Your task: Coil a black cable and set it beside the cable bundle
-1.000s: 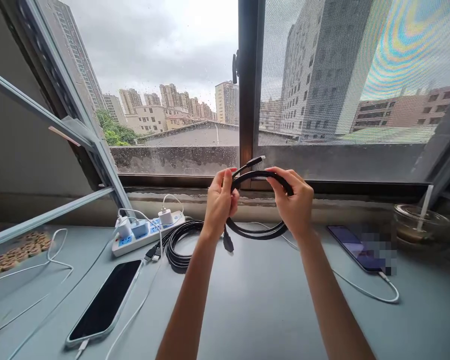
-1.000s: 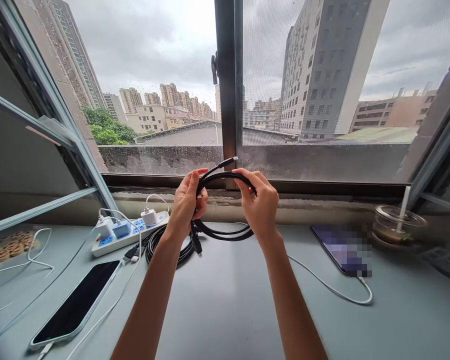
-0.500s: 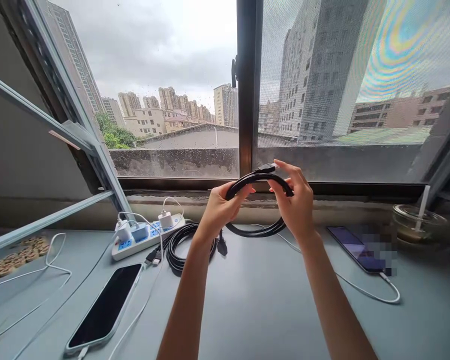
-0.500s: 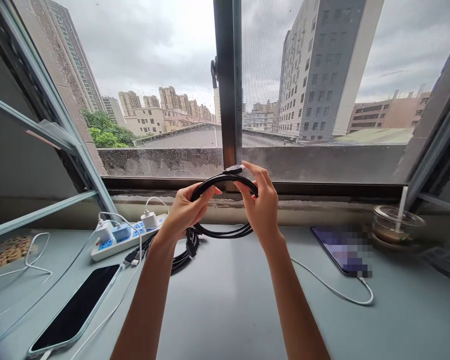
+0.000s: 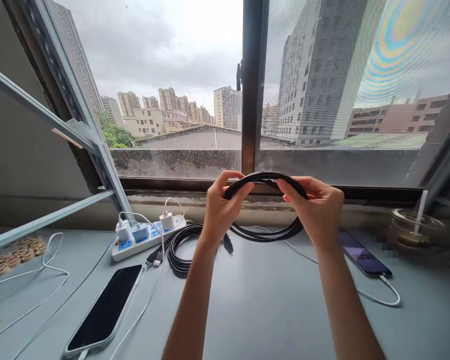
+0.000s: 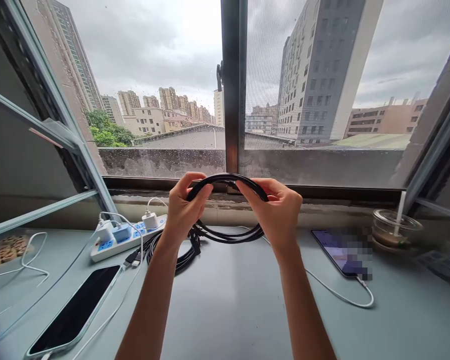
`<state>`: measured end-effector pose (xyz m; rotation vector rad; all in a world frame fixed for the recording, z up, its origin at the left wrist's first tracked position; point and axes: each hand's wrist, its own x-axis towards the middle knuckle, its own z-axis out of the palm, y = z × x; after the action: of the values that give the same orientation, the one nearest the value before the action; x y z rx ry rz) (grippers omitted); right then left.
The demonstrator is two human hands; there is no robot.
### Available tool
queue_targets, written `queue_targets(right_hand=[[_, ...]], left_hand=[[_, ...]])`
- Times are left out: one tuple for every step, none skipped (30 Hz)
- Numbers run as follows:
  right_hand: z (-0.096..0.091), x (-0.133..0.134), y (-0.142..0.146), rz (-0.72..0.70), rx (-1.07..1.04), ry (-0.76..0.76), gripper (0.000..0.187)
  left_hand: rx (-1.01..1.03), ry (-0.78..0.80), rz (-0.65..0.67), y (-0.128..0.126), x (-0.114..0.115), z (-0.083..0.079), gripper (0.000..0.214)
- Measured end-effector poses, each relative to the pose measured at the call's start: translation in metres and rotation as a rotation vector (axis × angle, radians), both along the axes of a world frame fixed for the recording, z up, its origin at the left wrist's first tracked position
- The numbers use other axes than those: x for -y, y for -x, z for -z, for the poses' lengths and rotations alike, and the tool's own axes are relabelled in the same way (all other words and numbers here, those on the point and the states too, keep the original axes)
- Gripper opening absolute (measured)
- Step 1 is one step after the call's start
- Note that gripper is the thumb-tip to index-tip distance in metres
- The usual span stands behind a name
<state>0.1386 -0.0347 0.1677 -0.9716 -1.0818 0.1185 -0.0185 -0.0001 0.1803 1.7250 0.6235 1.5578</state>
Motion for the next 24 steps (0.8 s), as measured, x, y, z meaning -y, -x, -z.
queue_targets(right_hand=[[-0.001, 0.002, -0.001, -0.036, 0.000, 0.039, 0.035], [-0.002, 0.004, -0.002, -0.084, 0.001, 0.081, 0.034], [-0.002, 0.005, -0.004, -0.145, 0.003, 0.123, 0.035], [-0.002, 0.006, -0.005, -0.219, 0.004, 0.163, 0.037], [-0.002, 0.005, -0.007, -0.301, 0.003, 0.197, 0.039], [-0.001, 0.005, -0.008, -0.386, -0.002, 0.231, 0.043], [-0.001, 0.004, -0.008, -0.473, -0.018, 0.259, 0.043], [0.000, 0.003, -0.008, -0.559, -0.045, 0.281, 0.041], [0.001, 0.003, -0.008, -0.635, -0.077, 0.296, 0.038], [0.001, 0.002, -0.008, -0.691, -0.103, 0.307, 0.036], [0.001, 0.002, -0.008, -0.722, -0.112, 0.313, 0.035], [0.001, 0.002, -0.007, -0.723, -0.096, 0.313, 0.036], [0.001, 0.002, -0.007, -0.681, -0.054, 0.305, 0.036], [0.001, 0.002, -0.007, -0.590, 0.011, 0.286, 0.036], [0.002, 0.002, -0.007, -0.466, 0.088, 0.251, 0.038], [0.002, 0.001, -0.008, -0.337, 0.171, 0.204, 0.043], [0.002, 0.000, -0.008, -0.232, 0.251, 0.153, 0.050], [0.002, -0.001, -0.009, -0.167, 0.319, 0.105, 0.054], [0.003, -0.003, -0.009, -0.145, 0.375, 0.063, 0.052], [0.003, -0.004, -0.010, -0.155, 0.417, 0.027, 0.045], [0.003, -0.006, -0.011, -0.175, 0.447, 0.000, 0.036], [0.004, -0.007, -0.011, -0.183, 0.464, -0.022, 0.028], [0.005, -0.010, -0.012, -0.178, 0.471, -0.038, 0.022], [0.007, -0.012, -0.013, -0.166, 0.467, -0.048, 0.019]], left_hand=[[-0.010, -0.002, -0.005, 0.002, 0.000, 0.000, 0.024], [-0.026, -0.001, -0.009, 0.004, 0.000, 0.000, 0.024], [-0.041, 0.002, -0.008, 0.006, 0.000, 0.000, 0.024], [-0.055, 0.007, 0.000, 0.008, 0.000, 0.000, 0.024], [-0.067, 0.010, 0.014, 0.009, 0.000, 0.000, 0.025], [-0.077, 0.011, 0.035, 0.011, -0.001, 0.000, 0.026], [-0.089, 0.015, 0.061, 0.012, -0.001, 0.001, 0.028], [-0.101, 0.024, 0.092, 0.012, -0.002, 0.001, 0.031], [-0.109, 0.038, 0.126, 0.012, -0.003, 0.002, 0.035], [-0.112, 0.060, 0.161, 0.011, -0.004, 0.002, 0.038], [-0.111, 0.089, 0.194, 0.010, -0.004, 0.003, 0.041], [-0.105, 0.122, 0.217, 0.009, -0.005, 0.003, 0.042], [-0.095, 0.156, 0.226, 0.008, -0.005, 0.004, 0.043], [-0.085, 0.188, 0.218, 0.006, -0.006, 0.004, 0.044], [-0.080, 0.215, 0.200, 0.005, -0.007, 0.004, 0.044], [-0.080, 0.239, 0.175, 0.004, -0.007, 0.005, 0.044], [-0.080, 0.259, 0.150, 0.004, -0.008, 0.005, 0.044], [-0.082, 0.278, 0.134, 0.003, -0.009, 0.005, 0.044], [-0.086, 0.297, 0.131, 0.002, -0.010, 0.006, 0.044], [-0.092, 0.316, 0.138, 0.001, -0.011, 0.006, 0.043], [-0.096, 0.335, 0.153, 0.000, -0.012, 0.007, 0.043], [-0.096, 0.351, 0.169, -0.001, -0.013, 0.008, 0.043], [-0.093, 0.363, 0.183, -0.003, -0.013, 0.008, 0.043], [-0.093, 0.371, 0.192, -0.004, -0.014, 0.009, 0.043]])
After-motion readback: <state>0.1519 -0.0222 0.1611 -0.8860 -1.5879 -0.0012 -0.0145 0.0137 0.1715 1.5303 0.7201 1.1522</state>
